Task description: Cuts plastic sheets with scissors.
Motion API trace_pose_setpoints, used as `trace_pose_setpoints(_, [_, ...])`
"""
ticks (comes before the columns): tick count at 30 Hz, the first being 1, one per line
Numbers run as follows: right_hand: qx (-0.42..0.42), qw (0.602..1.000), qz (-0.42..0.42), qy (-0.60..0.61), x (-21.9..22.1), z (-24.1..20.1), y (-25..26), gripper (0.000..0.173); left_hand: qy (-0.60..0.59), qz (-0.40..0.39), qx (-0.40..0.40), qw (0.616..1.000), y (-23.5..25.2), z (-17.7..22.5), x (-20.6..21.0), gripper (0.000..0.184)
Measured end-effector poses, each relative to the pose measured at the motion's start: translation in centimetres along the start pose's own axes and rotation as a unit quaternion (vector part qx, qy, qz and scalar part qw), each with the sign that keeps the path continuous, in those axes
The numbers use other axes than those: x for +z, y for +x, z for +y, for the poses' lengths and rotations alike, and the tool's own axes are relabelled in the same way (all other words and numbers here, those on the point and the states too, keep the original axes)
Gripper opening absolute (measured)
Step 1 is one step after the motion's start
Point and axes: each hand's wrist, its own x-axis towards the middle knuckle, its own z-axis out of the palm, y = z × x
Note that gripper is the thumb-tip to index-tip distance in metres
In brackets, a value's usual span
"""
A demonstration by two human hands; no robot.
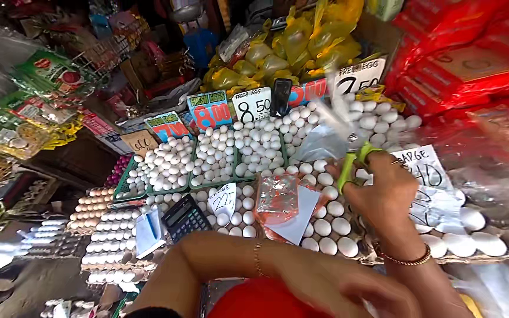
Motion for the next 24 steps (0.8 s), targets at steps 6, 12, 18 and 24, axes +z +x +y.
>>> trace_pose_setpoints(6, [0.076,0.995,0.050,0.045,0.5,2.8,1.3,0.050,0.161,0.236,-0.228,0.931,-8.8,-5.4,-6.7,0.032])
trace_pose_setpoints(12, [0.127,0.982,0.051,0.127,2.4,4.2,1.4,0.048,0.129,0.299,-0.359,0.875,-13.5,-9.7,-5.9,0.041])
trace_pose_setpoints(18, [0.068,0.977,-0.154,0.127,5.8,1.7,-3.0,0.045,0.126,0.388,-0.288,0.867,-13.4,-10.6,-5.6,0.053])
trace_pose_setpoints(24, [0.119,0.833,-0.489,0.231,7.2,-0.1,-6.0,0.055,0.222,0.417,-0.214,0.855,-12.7,-10.1,-5.0,0.046])
